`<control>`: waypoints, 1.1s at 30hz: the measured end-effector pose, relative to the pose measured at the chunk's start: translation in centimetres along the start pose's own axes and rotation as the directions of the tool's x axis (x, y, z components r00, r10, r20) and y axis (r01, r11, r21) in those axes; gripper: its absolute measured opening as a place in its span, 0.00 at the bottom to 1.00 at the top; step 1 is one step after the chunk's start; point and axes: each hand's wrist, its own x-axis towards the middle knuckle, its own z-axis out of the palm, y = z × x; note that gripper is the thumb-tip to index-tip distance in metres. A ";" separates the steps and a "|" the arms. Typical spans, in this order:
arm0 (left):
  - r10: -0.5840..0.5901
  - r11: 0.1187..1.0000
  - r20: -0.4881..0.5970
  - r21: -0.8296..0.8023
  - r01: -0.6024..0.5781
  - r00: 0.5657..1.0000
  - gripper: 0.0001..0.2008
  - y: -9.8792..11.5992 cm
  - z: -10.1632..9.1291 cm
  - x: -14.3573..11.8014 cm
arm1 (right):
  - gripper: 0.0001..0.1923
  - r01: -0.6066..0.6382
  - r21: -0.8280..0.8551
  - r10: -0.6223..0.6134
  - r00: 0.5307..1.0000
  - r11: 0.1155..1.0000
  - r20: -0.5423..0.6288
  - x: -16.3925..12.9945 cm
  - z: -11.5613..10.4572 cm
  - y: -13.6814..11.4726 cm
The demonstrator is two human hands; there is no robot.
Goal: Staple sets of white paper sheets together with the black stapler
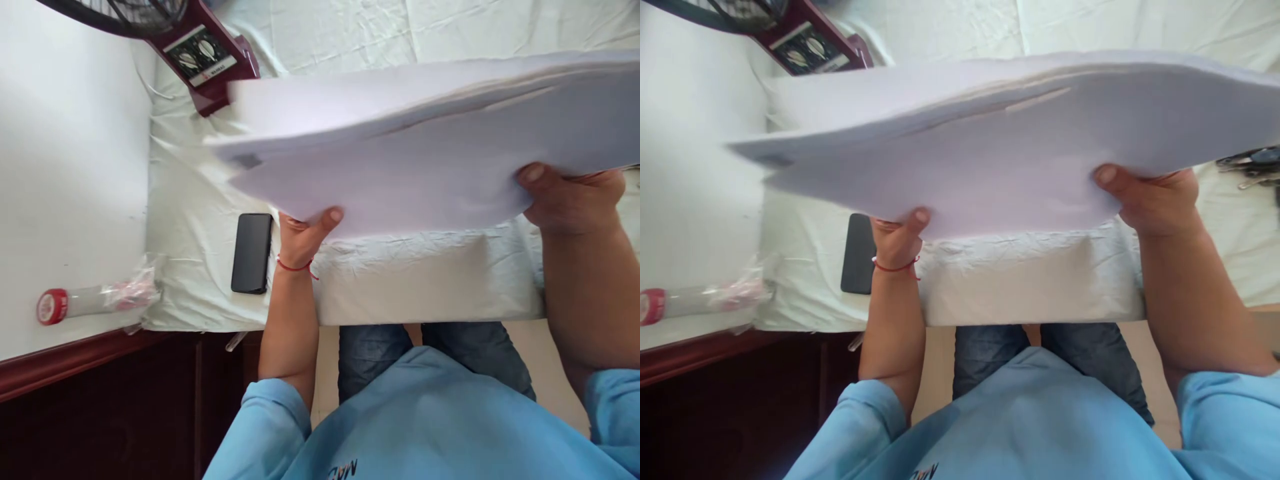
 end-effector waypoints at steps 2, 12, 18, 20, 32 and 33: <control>0.075 0.997 0.054 0.004 -0.075 0.996 0.25 0.4 -0.3 0.3 | 0.48 0.005 0.015 -0.005 1.000 1.000 -0.015 0.1 -0.1 -0.2; -0.068 0.997 0.067 0.033 0.066 0.995 0.28 -2.5 -0.6 0.0 | 0.37 -0.040 -0.017 0.041 0.998 0.999 0.049 0.1 -0.7 0.9; -0.092 0.996 0.043 -0.009 0.092 0.995 0.29 -2.6 0.3 0.2 | 0.36 -0.058 -0.045 0.061 0.997 0.997 0.057 -0.3 -0.8 2.1; -0.118 0.992 0.020 -0.038 0.119 0.993 0.32 -2.3 0.8 0.3 | 0.35 -0.034 -0.043 0.037 0.997 0.998 0.062 -0.1 -0.6 2.0; -0.268 0.960 0.172 -0.040 0.279 0.948 0.27 -1.3 0.6 1.6 | 0.27 -0.555 -0.187 0.547 0.831 0.810 -0.101 0.3 -2.9 0.3; -0.256 0.963 0.159 -0.049 0.267 0.954 0.26 -1.5 0.5 1.8 | 0.25 -0.574 -0.184 0.563 0.819 0.798 -0.112 0.2 -2.8 0.0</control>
